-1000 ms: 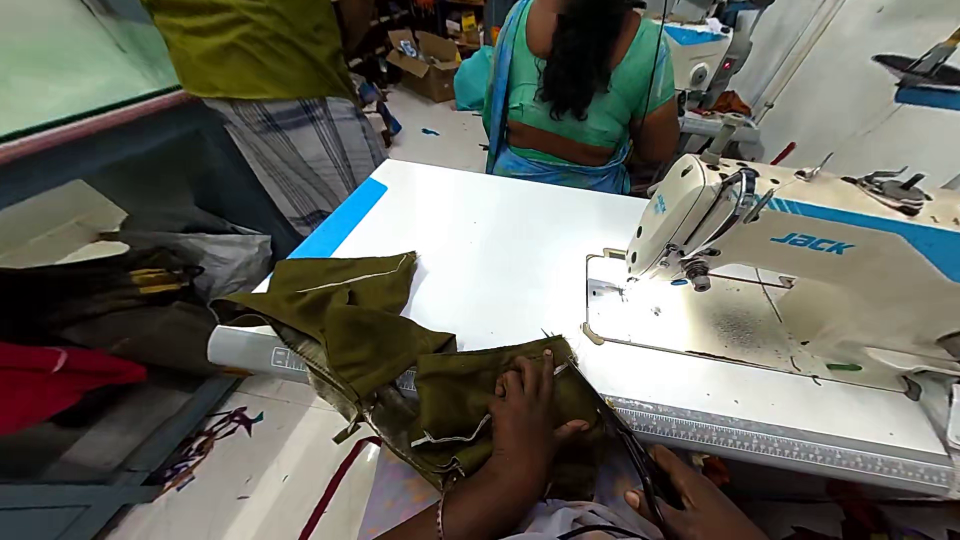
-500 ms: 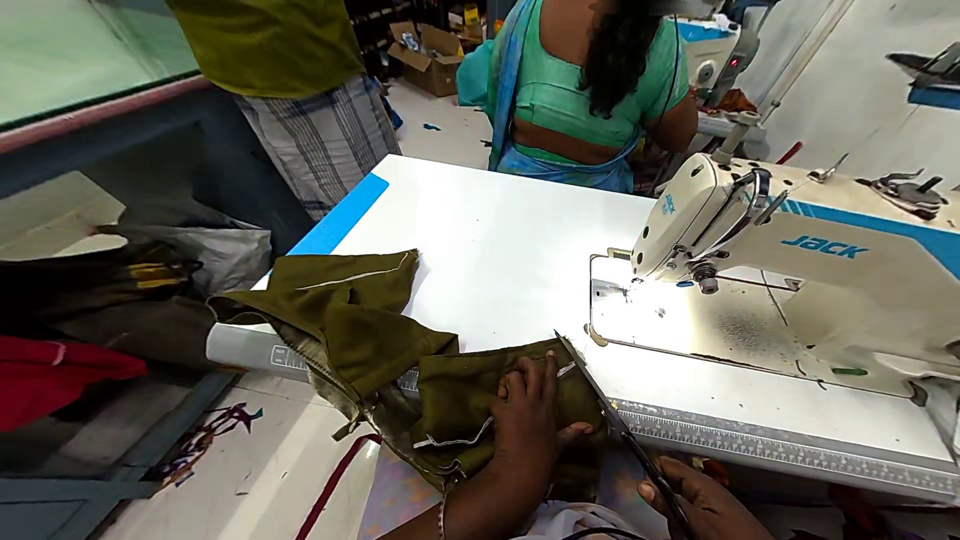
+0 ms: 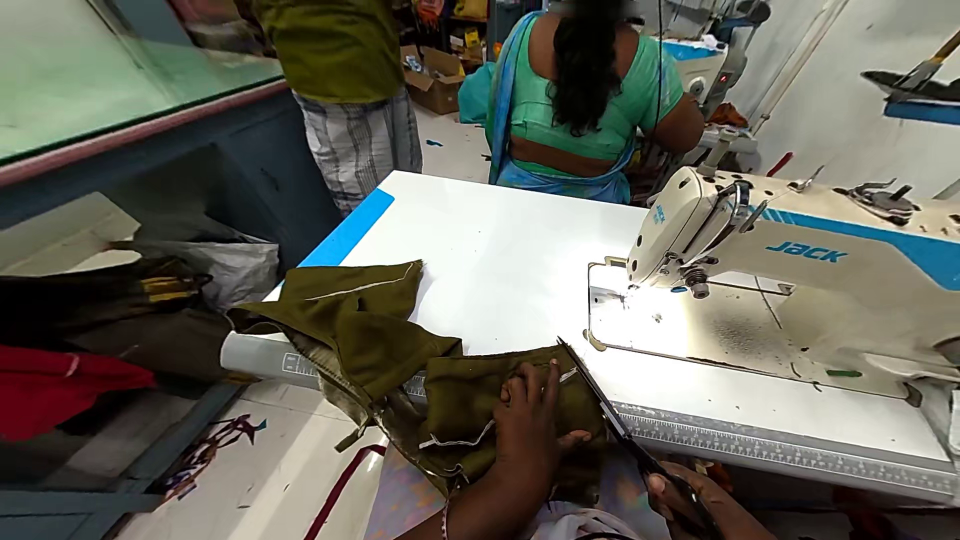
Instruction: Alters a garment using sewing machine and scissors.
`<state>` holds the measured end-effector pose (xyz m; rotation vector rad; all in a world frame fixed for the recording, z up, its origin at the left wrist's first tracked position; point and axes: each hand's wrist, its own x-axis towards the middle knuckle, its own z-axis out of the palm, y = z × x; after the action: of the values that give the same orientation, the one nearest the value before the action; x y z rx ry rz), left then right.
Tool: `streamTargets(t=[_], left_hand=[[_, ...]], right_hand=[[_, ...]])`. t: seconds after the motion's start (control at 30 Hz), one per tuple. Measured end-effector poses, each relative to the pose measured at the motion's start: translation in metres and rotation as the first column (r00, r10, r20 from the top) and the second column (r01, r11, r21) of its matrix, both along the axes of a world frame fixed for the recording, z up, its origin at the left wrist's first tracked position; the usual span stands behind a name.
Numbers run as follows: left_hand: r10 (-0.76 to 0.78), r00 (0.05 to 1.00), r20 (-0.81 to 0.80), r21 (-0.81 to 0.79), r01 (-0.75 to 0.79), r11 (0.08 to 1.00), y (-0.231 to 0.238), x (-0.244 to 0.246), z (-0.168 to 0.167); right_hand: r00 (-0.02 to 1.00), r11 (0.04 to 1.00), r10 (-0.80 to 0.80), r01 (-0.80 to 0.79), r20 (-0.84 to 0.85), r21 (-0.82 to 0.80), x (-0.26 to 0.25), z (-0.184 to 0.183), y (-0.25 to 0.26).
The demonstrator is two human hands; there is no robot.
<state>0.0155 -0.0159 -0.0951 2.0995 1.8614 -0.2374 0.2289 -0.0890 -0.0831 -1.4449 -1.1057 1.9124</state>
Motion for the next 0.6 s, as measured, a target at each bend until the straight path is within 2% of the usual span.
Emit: streamTargets(t=[0.1, 0.2, 0.4, 0.6], left_hand=[[-0.016, 1.0, -0.013, -0.05, 0.015, 0.999, -0.001, 0.001, 0.004], [-0.031, 0.999, -0.013, -0.034, 0.03, 0.999, -0.002, 0.001, 0.003], [-0.033, 0.999, -0.002, -0.026, 0.033, 0.999, -0.003, 0.0, 0.002], [-0.035, 0.999, 0.003, 0.028, 0.035, 0.999, -0.004, 0.0, -0.004]], right_hand=[[0.995, 0.999, 0.015, -0.017, -0.096, -0.028, 0.001, -0.011, 0.003], [0.999, 0.999, 0.042, -0.042, -0.03, 0.01, -0.004, -0.016, 0.009], [0.998, 1.0, 0.0, -0.001, 0.069, 0.013, -0.016, -0.007, 0.017], [0.996, 0.999, 0.001, -0.006, 0.093, 0.052, -0.017, -0.006, 0.016]])
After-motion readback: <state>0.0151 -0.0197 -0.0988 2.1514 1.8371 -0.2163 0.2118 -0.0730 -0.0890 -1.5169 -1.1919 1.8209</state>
